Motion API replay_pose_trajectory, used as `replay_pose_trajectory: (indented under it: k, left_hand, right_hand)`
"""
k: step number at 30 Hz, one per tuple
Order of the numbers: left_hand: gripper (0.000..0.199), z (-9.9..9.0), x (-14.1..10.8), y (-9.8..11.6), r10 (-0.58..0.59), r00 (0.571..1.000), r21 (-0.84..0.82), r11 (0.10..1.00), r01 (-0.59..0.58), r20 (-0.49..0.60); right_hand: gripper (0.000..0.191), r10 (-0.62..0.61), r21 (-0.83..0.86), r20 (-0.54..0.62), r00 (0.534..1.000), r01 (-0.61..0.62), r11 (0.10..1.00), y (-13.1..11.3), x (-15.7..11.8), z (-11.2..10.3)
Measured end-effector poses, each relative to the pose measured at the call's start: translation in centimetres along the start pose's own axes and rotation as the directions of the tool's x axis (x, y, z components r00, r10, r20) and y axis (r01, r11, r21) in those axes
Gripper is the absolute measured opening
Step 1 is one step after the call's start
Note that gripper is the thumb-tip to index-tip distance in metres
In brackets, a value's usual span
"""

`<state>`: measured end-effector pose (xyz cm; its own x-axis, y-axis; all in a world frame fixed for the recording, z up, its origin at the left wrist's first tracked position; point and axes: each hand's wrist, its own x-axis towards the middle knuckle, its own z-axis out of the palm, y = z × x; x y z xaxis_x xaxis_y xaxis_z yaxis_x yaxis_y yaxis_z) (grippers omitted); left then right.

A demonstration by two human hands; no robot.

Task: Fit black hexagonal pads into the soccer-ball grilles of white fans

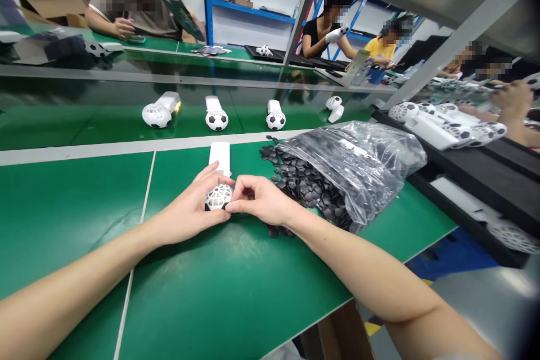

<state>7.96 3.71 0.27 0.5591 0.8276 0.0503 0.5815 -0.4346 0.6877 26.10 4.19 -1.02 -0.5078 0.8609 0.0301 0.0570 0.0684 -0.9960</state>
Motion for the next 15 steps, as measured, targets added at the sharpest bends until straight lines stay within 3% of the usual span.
replay_pose_trajectory:
  k: [4, 7, 8, 10, 12, 13, 15]
  left_hand:
    - [0.034, 0.0, -0.1, -0.1, 0.03, 1.0, 0.05, 0.998, -0.029, -0.01]
    - [0.041, 0.1, 0.0, -0.2, -0.006, 1.0, 0.061, 0.998, 0.007, -0.013]
    - [0.043, 0.2, 0.1, -0.2, -0.016, 1.0, 0.061, 0.998, 0.017, -0.013]
    - [0.044, 0.2, 0.2, -0.4, 0.009, 1.0, 0.06, 0.998, -0.01, 0.008]
    - [0.04, 0.1, 0.4, -0.5, 0.077, 0.996, 0.062, 0.995, -0.079, 0.041]
    - [0.039, 0.0, 0.4, -0.6, 0.096, 0.994, 0.066, 0.993, -0.099, 0.052]
    - [0.041, -0.2, 0.5, -0.7, 0.063, 0.997, 0.08, 0.995, -0.067, 0.045]
  right_hand:
    - [0.027, 0.003, -0.106, 0.004, 1.0, -0.003, 0.994, 0.2, 0.4, -0.5]
    - [0.019, 0.015, -0.413, -0.055, 0.998, -0.037, 0.91, -0.7, 0.4, -2.2]
    - [0.015, 0.004, -0.569, -0.126, 0.992, -0.076, 0.819, -1.1, 0.2, -2.8]
    - [0.007, -0.011, -0.823, -0.277, 0.961, -0.231, 0.519, -1.9, -0.1, -4.0]
    - [0.003, 0.014, -0.917, -0.349, 0.937, -0.344, 0.203, -2.2, -0.3, -4.6]
    - [0.002, 0.04, -0.929, -0.354, 0.934, -0.356, 0.096, -2.3, -0.3, -4.7]
    - [0.005, 0.07, -0.938, -0.347, 0.935, -0.347, -0.013, -2.2, -0.3, -4.5]
